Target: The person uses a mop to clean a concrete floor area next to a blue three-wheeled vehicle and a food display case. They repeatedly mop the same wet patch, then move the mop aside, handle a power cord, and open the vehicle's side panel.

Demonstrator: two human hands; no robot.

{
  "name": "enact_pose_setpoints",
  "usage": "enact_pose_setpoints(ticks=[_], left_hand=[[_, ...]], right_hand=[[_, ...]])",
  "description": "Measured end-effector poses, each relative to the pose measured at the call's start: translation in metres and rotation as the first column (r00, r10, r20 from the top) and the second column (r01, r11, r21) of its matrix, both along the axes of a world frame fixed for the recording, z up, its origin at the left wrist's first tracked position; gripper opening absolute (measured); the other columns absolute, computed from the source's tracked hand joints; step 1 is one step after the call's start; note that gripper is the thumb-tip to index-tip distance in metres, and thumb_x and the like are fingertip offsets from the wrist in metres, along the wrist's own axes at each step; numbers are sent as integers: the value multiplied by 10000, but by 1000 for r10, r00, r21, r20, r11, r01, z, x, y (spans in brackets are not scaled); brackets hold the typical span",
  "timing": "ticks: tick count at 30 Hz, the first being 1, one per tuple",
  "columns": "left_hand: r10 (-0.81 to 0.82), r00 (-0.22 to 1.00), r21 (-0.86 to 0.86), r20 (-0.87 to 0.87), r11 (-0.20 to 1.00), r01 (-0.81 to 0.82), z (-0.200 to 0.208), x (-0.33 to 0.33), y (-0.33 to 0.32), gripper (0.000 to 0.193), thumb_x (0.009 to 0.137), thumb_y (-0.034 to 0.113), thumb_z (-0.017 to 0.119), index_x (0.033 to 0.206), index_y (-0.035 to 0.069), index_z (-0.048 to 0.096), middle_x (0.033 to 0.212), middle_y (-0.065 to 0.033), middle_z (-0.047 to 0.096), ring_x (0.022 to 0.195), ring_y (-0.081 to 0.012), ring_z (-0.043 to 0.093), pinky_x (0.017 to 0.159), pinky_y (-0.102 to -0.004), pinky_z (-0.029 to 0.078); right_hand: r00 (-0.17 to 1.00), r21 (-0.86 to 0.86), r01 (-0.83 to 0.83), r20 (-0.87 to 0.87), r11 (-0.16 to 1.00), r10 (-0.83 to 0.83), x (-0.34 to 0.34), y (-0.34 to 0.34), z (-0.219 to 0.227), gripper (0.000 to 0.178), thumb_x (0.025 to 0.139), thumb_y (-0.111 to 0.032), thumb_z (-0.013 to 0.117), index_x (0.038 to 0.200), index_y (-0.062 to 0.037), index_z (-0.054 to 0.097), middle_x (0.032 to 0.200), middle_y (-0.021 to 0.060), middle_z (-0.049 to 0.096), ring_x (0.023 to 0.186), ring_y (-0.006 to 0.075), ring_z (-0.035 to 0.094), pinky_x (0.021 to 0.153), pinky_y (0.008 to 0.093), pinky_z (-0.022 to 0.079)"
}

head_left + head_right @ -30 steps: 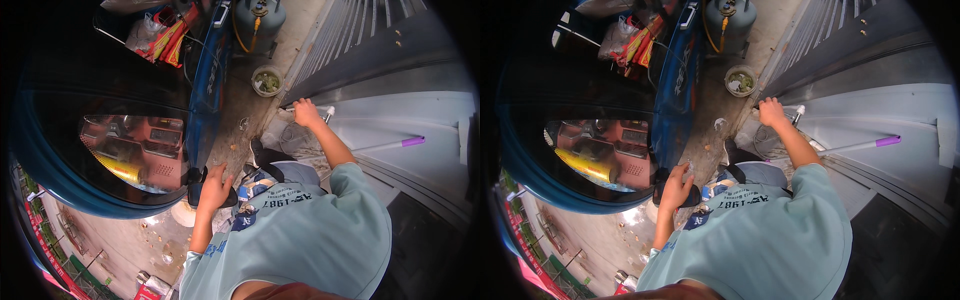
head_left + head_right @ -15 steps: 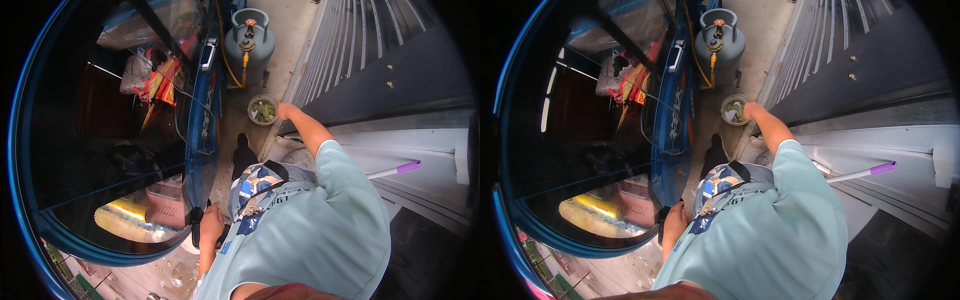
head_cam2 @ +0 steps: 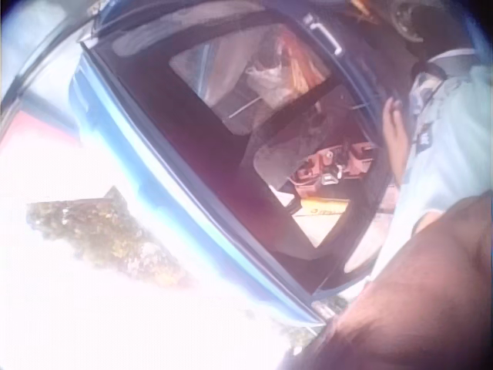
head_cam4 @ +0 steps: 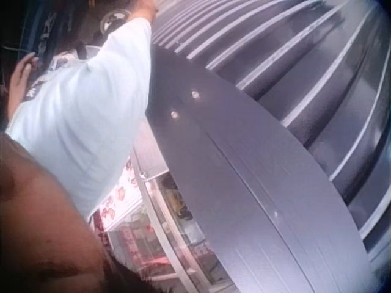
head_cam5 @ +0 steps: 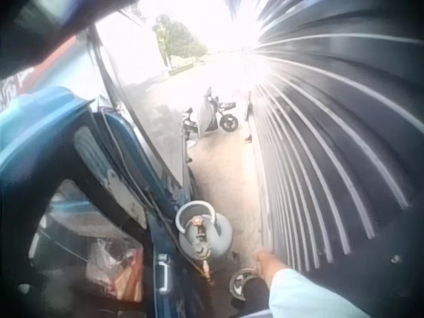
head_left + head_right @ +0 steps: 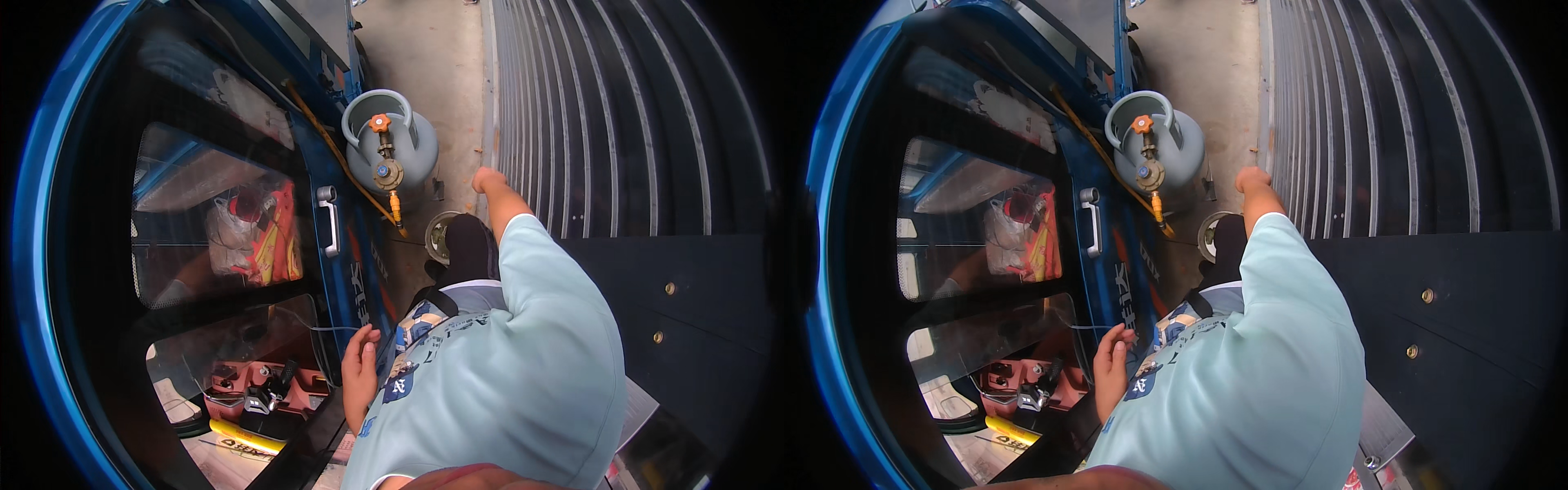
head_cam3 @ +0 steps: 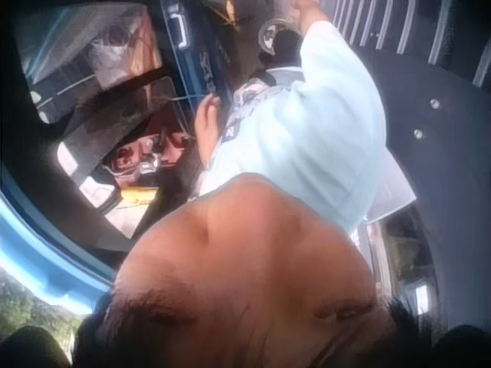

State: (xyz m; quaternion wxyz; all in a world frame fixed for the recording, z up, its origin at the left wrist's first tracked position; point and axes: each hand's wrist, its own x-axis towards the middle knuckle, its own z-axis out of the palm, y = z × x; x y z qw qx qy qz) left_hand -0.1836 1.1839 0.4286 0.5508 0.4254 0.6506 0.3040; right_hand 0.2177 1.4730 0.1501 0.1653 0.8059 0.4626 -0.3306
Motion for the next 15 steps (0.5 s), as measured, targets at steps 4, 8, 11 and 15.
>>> enact_pose_setpoints(ticks=[4, 8, 11, 15], left_hand=[[-71, 997, -14, -12, 997, 71, -6, 3, 52, 330, 1043, 146, 484, 1320, -21, 549, 1169, -133, 651, 1117, -209, 615, 1026, -335, 455], [-52, 996, 13, 71, 999, 51, -10, 18, 109, 310, 1038, 129, 491, 1301, -19, 562, 1137, -122, 667, 1086, -178, 616, 988, -305, 459], [-88, 994, 82, 69, 993, 82, -19, 33, 158, 297, 1033, 125, 508, 1285, -20, 572, 1111, -118, 672, 1055, -179, 630, 969, -309, 478], [-51, 996, 138, 74, 990, 40, -32, 67, 239, 279, 1007, 98, 554, 1259, -16, 586, 1100, -103, 681, 1044, -163, 633, 950, -288, 484]], right_hand=[[976, 82, 219, -13, 972, -218, 48, 39, 26, 397, 896, -187, 581, 1274, -97, 663, 1386, 128, 591, 1259, 302, 588, 989, 446, 513], [959, 110, 284, -13, 953, -284, 89, 71, 31, 412, 895, -195, 565, 1276, -63, 651, 1382, 170, 581, 1275, 316, 566, 1037, 420, 480], [887, 29, 453, -117, 891, -447, 120, 95, 8, 422, 889, -197, 560, 1275, -51, 648, 1376, 198, 574, 1296, 336, 541, 1072, 407, 449], [814, 47, 542, -276, 839, -511, 148, 116, -51, 325, 876, -174, 541, 1108, -4, 694, 1132, 214, 690, 946, 332, 708, 713, 443, 603]])
